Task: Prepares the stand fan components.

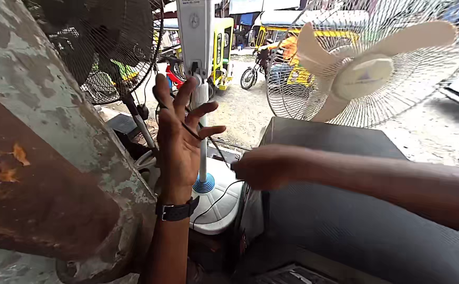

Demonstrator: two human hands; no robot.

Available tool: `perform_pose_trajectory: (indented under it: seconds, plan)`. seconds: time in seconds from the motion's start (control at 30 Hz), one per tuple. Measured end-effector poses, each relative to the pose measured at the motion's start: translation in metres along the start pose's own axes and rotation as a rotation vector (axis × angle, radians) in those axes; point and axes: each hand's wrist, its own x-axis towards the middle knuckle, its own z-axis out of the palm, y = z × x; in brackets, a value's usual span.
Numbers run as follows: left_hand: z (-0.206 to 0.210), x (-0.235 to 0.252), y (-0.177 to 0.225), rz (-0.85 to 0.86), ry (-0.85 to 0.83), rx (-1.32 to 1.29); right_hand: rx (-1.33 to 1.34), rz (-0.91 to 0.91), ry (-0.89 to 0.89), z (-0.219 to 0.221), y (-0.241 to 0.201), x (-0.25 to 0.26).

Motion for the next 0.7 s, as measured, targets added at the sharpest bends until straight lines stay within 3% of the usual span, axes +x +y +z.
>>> perform_pose_trajectory:
  seconds: [0.07, 0.1, 0.17, 0.23, 0.3, 0.37, 0.47, 0.5, 0.57, 0.63, 0.7]
  plan:
    - [0.008, -0.001, -0.009, -0.003, -0.068, 0.244, -0.004, -0.164, -0.138, 0.001, -0.032, -0.022]
    - [0.011, -0.003, -0.015, 0.002, -0.108, 0.372, 0.021, -0.247, -0.104, -0.007, -0.038, -0.031]
    - [0.012, -0.010, -0.018, -0.012, -0.194, 0.560, 0.092, -0.410, 0.134, -0.030, -0.030, -0.044]
    - [0.007, -0.017, -0.012, -0.059, -0.147, 0.656, 0.064, -0.577, 0.395, -0.064, -0.009, -0.041]
    - [0.004, -0.017, -0.010, -0.081, -0.014, 0.631, 0.023, -0.610, 0.580, -0.102, 0.014, -0.032]
    - [0.005, -0.012, 0.001, -0.181, -0.031, 0.592, 0.106, -0.609, 0.716, -0.124, 0.036, -0.011]
    - [0.010, 0.000, 0.016, -0.272, 0.006, 0.284, 0.407, -0.745, 0.794, -0.102, 0.052, 0.037]
    - [0.010, 0.003, 0.018, -0.264, 0.010, 0.135, 0.545, -0.688, 0.747, -0.084, 0.043, 0.045]
    - [0.007, 0.008, 0.020, -0.220, -0.029, -0.034, 0.832, -0.355, 0.466, -0.042, 0.001, 0.031]
    - [0.001, 0.010, 0.021, -0.151, -0.121, 0.050, 0.945, -0.394, 0.154, 0.016, -0.011, 0.039]
    - [-0.002, 0.006, 0.016, -0.118, -0.144, 0.193, 0.834, -0.447, -0.169, 0.046, -0.028, 0.024]
